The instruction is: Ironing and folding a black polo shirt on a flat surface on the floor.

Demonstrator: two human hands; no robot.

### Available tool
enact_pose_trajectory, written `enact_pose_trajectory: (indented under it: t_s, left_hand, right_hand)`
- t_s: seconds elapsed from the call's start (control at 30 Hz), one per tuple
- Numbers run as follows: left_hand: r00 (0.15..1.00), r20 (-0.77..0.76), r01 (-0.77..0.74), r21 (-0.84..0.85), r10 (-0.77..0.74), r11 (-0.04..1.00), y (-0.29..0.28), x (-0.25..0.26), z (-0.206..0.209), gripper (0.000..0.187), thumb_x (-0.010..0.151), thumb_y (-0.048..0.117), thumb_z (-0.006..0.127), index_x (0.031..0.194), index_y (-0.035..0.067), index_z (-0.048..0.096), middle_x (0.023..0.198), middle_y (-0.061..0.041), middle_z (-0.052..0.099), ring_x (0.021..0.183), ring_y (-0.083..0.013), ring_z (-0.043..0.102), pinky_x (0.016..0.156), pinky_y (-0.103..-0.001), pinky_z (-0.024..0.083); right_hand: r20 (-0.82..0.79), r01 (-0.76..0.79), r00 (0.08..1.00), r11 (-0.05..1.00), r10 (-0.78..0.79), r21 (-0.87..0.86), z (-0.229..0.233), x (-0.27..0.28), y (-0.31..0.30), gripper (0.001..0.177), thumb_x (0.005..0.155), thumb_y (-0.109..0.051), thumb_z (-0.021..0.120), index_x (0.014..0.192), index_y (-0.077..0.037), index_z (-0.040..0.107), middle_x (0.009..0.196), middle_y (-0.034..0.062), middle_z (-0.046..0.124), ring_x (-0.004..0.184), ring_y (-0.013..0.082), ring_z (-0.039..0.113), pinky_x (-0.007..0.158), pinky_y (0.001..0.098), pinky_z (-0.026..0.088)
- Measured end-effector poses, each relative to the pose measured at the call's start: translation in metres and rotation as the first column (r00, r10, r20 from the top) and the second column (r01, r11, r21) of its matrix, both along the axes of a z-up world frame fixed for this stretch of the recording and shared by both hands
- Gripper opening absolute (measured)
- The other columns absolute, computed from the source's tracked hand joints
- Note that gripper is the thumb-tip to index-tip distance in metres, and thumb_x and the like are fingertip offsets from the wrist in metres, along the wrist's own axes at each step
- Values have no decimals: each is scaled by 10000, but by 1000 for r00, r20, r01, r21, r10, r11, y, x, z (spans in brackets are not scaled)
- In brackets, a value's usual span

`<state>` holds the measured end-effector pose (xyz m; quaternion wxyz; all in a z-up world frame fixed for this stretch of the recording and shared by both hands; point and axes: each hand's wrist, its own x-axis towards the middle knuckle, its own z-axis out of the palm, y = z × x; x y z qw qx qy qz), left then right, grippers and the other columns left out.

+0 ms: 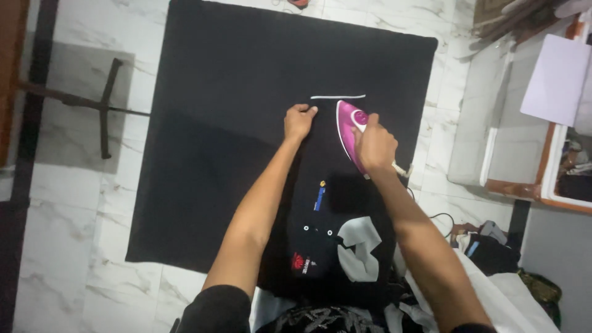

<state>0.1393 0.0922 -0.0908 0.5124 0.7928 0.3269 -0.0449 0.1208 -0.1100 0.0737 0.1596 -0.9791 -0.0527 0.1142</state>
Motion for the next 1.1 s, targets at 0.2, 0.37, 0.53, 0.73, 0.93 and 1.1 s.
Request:
enact_pose_trajectory:
  t_s: [0.2,0.37,0.53,0.73,0.93,1.1]
  left_hand:
    - [989,-122,-91,-27,87,995,-8,25,-2,296,817,264,830,1001,46,751,984,-97,780,967,-240,751,904,-376,561]
    - [992,-28,-125,-29,124,992,-9,13,-23,277,808,249,831,997,68,740,939,-81,776,917,-223,751,872,-366,568]
    - [989,-16,-147,14,148,989,-11,6,22,292,803,299,832,957,64,752,889,-82,779,872,-238,761,848,-374,579]
    - [991,-34,-126,27,127,992,-4,-11,-12,371,923,444,723,930,77,778,901,-113,775,881,-262,746,867,-422,551]
    - [991,-131,29,19,-26,999,1,-34,10,332,909,411,733,891,86,794,886,-142,778,898,-305,761,872,-440,562]
    - [991,-134,-12,112,27,994,-8,-45,40,297,868,394,750,924,105,790,917,-124,783,928,-326,756,859,-443,563]
  right_hand:
    - [-6,140,990,989,-141,-46,-11,20,-10,424,998,-366,671,1152,1,525,880,267,732,855,473,727,789,575,562]
    - [-64,-23,998,997,18,-77,0,21,-17,444,984,-365,672,1177,4,518,879,264,726,834,463,731,738,554,579]
    - [-117,-142,984,986,131,-91,8,24,-13,475,981,-404,665,1196,-6,519,859,241,728,825,442,733,705,555,578]
    - [87,-42,995,999,42,8,-11,34,-10,415,985,-356,690,1123,12,557,859,226,734,810,437,736,699,539,585]
    - [80,-254,963,966,257,-39,-9,40,-21,427,938,-397,714,1096,-24,578,818,221,735,756,412,746,633,512,589]
    - [66,-402,914,916,401,-2,7,39,-2,395,946,-368,729,1086,-22,598,846,200,747,738,370,754,617,488,593]
